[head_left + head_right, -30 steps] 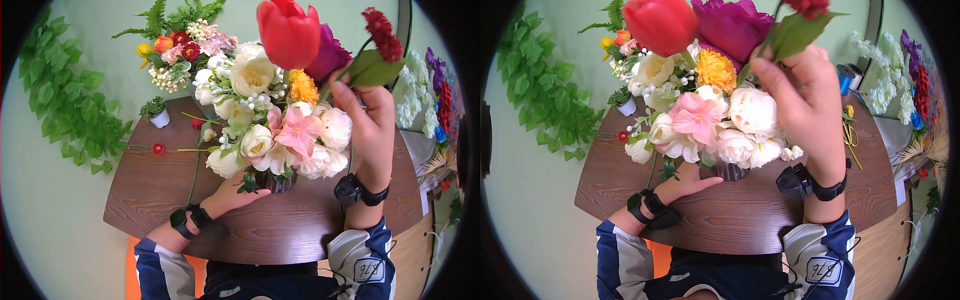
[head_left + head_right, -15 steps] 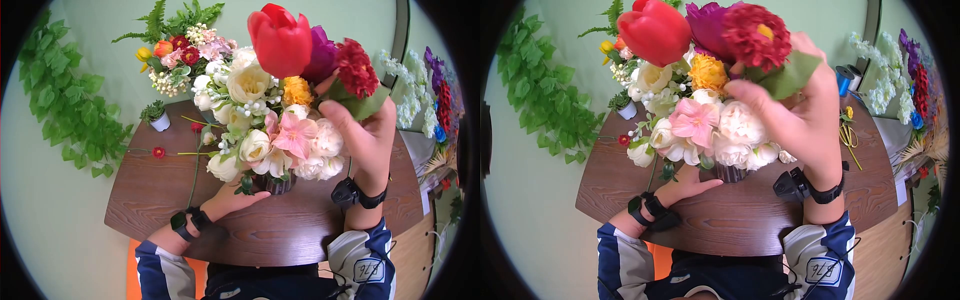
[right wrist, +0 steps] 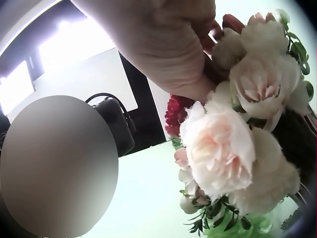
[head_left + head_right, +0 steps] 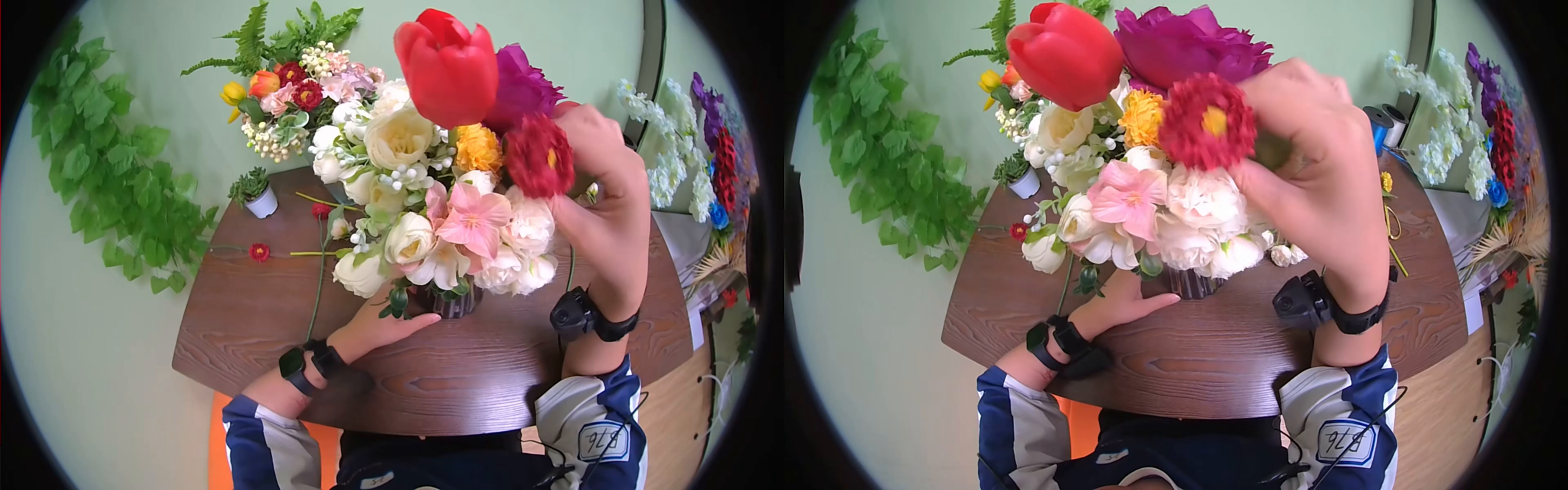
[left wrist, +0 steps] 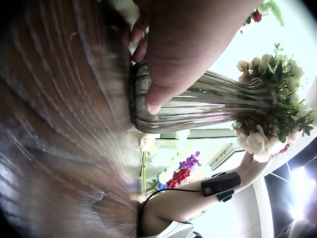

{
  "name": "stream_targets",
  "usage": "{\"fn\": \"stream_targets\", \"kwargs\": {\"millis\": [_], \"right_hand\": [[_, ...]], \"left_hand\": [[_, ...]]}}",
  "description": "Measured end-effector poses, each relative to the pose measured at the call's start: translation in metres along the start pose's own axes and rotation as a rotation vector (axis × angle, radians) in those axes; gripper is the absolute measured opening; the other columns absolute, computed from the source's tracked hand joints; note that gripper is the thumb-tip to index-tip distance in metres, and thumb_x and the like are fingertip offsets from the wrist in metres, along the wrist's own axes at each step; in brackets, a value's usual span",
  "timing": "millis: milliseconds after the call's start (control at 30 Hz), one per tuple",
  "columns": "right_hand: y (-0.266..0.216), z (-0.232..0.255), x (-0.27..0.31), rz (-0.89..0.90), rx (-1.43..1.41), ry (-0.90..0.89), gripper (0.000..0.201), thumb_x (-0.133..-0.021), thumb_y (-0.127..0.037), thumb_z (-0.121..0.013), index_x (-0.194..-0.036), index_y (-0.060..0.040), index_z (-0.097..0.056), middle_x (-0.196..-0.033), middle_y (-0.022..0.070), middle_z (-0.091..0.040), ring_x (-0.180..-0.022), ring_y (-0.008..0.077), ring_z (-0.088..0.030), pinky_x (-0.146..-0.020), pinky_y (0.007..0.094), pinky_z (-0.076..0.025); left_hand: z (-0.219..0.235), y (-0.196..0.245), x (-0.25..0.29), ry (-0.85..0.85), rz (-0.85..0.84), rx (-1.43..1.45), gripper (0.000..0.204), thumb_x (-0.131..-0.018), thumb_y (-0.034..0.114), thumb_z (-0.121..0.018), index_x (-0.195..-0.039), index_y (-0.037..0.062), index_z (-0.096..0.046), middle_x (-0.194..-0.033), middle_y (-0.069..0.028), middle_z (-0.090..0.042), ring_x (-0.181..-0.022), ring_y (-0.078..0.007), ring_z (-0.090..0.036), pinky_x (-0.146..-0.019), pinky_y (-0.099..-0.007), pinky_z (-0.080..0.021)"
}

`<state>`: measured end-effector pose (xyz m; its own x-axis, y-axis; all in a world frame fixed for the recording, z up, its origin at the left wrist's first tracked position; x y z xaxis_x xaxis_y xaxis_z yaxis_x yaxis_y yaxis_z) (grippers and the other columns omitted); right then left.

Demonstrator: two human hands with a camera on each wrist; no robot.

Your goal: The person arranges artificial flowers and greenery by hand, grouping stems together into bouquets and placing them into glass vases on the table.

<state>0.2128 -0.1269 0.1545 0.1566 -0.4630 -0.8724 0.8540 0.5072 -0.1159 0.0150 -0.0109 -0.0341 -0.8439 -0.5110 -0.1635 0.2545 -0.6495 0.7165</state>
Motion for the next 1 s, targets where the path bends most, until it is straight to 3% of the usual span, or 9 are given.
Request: {"fn": "stream_targets", "kwargs": {"millis": [67,133,167,267,333,433,533,800,1000], "right_hand": [[-0.003,0.0,-0.002,0.001,0.004,0.131,0.037,-0.057,-0.009,-0.072,-0.092,-0.0003,-0.063,-0.092,0.0072,-0.063,-0.075,0.0171,-0.052,-0.072,0.0284,-0.038],[-0.003,0.002,-0.005,0.266,0.04,0.358,0.051,-0.054,-0.005,-0.075,-0.102,0.0011,-0.058,-0.103,0.0122,-0.06,-0.082,0.0211,-0.055,-0.074,0.0307,-0.041],[0.007,0.003,-0.004,0.504,0.109,0.323,0.045,-0.055,-0.002,-0.075,-0.097,0.0025,-0.059,-0.099,0.016,-0.06,-0.087,0.0246,-0.057,-0.073,0.0317,-0.044],[0.011,0.01,0.0,0.52,0.044,0.093,0.042,-0.059,-0.004,-0.075,-0.097,0.0038,-0.058,-0.099,0.0176,-0.059,-0.087,0.0261,-0.057,-0.072,0.0328,-0.045],[0.008,0.003,-0.001,0.481,0.01,0.124,0.039,-0.061,-0.005,-0.075,-0.095,0.0049,-0.059,-0.097,0.0172,-0.058,-0.084,0.0237,-0.057,-0.07,0.0308,-0.045],[-0.005,-0.001,0.0,0.123,-0.039,0.27,0.028,-0.067,-0.003,-0.07,-0.091,0.0062,-0.062,-0.089,0.0144,-0.057,-0.079,0.0191,-0.054,-0.068,0.0271,-0.043],[-0.003,-0.001,-0.003,0.075,0.023,0.212,0.026,-0.068,-0.002,-0.068,-0.092,0.0059,-0.062,-0.088,0.013,-0.057,-0.079,0.0192,-0.054,-0.068,0.0265,-0.042],[0.005,0.003,-0.001,0.214,-0.129,0.071,0.023,-0.059,-0.001,-0.072,-0.08,0.0037,-0.065,-0.079,0.0107,-0.057,-0.073,0.0198,-0.054,-0.061,0.027,-0.042],[-0.001,0.001,-0.001,0.167,-0.165,0.011,0.021,-0.054,0.0,-0.071,-0.075,0.0022,-0.067,-0.073,0.0095,-0.055,-0.067,0.0192,-0.053,-0.055,0.0264,-0.04]], "left_hand": [[0.006,0.012,0.0,-0.147,0.268,-0.058,0.073,-0.074,0.034,-0.071,-0.127,-0.003,-0.037,-0.123,-0.0189,-0.045,-0.116,-0.0309,-0.042,-0.098,-0.0375,-0.033],[0.001,0.003,0.0,-0.09,0.167,-0.014,0.073,-0.073,0.034,-0.072,-0.126,-0.0034,-0.037,-0.123,-0.0192,-0.045,-0.116,-0.0307,-0.042,-0.098,-0.0372,-0.033],[-0.001,-0.001,0.001,-0.034,0.067,0.031,0.073,-0.073,0.033,-0.072,-0.126,-0.0038,-0.037,-0.123,-0.0194,-0.045,-0.115,-0.0305,-0.042,-0.098,-0.0368,-0.033],[-0.003,-0.005,0.002,0.013,0.025,-0.038,0.072,-0.074,0.033,-0.071,-0.125,-0.0038,-0.038,-0.124,-0.0199,-0.044,-0.115,-0.031,-0.042,-0.098,-0.0372,-0.033],[-0.004,-0.007,0.002,0.01,0.026,-0.052,0.072,-0.074,0.033,-0.071,-0.125,-0.0037,-0.038,-0.124,-0.0199,-0.044,-0.115,-0.0315,-0.042,-0.098,-0.0375,-0.032],[-0.004,-0.006,0.001,0.009,0.027,-0.068,0.072,-0.073,0.033,-0.071,-0.125,-0.0035,-0.038,-0.124,-0.0199,-0.043,-0.115,-0.0323,-0.042,-0.098,-0.0382,-0.033],[-0.004,-0.007,0.001,0.023,0.003,-0.087,0.072,-0.073,0.034,-0.071,-0.125,-0.0035,-0.038,-0.123,-0.02,-0.044,-0.115,-0.0328,-0.042,-0.097,-0.0389,-0.033],[-0.005,-0.009,0.002,0.063,-0.064,-0.134,0.07,-0.073,0.037,-0.071,-0.12,-0.0052,-0.042,-0.115,-0.021,-0.05,-0.108,-0.0325,-0.049,-0.093,-0.0379,-0.037],[-0.005,-0.012,0.003,-0.013,0.111,-0.183,0.071,-0.073,0.041,-0.07,-0.117,-0.0075,-0.043,-0.105,-0.0227,-0.055,-0.097,-0.0311,-0.054,-0.088,-0.0359,-0.04]]}}
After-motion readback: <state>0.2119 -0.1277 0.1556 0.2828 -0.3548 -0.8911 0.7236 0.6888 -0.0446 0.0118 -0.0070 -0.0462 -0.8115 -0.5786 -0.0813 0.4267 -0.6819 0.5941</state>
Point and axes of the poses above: each hand's wrist, its own x-axis away from the middle knuckle, its own z-axis out of the back of the hand, y = z × x, the point moved 1 cm from there along -x, towards the middle knuckle
